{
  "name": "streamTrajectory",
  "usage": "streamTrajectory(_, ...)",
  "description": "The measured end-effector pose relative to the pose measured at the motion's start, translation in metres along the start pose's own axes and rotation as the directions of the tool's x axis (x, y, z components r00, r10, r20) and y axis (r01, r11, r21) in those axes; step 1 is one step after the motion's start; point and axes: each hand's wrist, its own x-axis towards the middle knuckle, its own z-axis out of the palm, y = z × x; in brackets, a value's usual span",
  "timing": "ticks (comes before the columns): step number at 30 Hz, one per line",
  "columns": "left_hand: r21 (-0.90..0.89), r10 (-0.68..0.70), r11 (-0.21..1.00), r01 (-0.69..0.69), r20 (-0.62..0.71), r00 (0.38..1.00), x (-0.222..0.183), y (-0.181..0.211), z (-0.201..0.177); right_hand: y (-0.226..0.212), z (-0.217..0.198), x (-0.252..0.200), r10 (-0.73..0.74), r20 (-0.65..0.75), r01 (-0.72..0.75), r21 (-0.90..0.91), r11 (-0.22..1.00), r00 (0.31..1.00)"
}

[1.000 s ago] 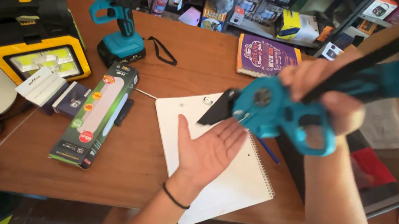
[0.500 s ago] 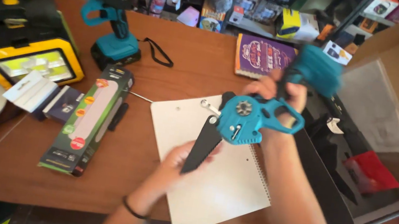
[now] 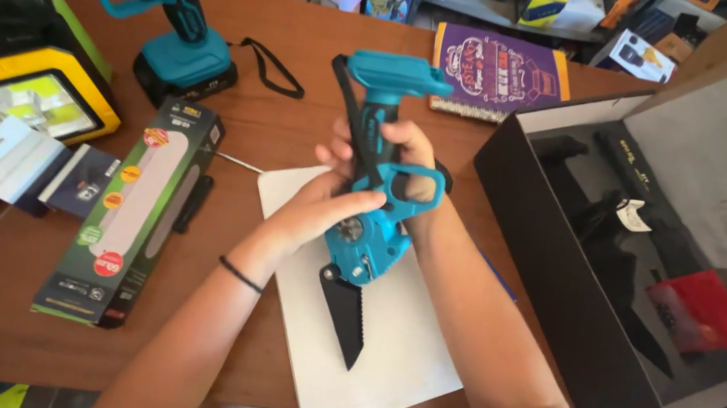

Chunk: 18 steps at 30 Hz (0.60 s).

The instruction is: Unboxing and adjusting a mini handheld chainsaw using a small tool

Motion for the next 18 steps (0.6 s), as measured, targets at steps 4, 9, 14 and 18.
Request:
streamTrajectory(4, -0.073, -0.039, 0.997, 0.037, -0.040, 0.998, 0.018, -0.027, -0.004, -0.003, 0.025, -0.007, -0.119, -0.333, 0.061, -0.180, 0.982, 0.936)
streamTrajectory(9, -0.048, -0.022, 0.999, 0.017, -0.105, 0.994, 0.014, -0.020, -0.005, -0.042, 0.071, -0.031, -0.336, -0.383, -0.168, -0.836, 0.522, 0.861)
streamTrajectory(14, 0.284, 0.014, 0.957, 0.066, -0.270, 0.963, 0.008, 0.010, -0.010, -0.054, 0.042, -0.091, -0.605, -0.179, -0.276, -0.959, -0.069, 0.776)
streamTrajectory(18, 0.391, 0.021, 0.912, 0.121, -0.341, 0.940, 0.021, -0.003, -0.017, -0.025, 0.013, -0.139, -0.544, -0.160, -0.433, -0.797, -0.421, 0.824)
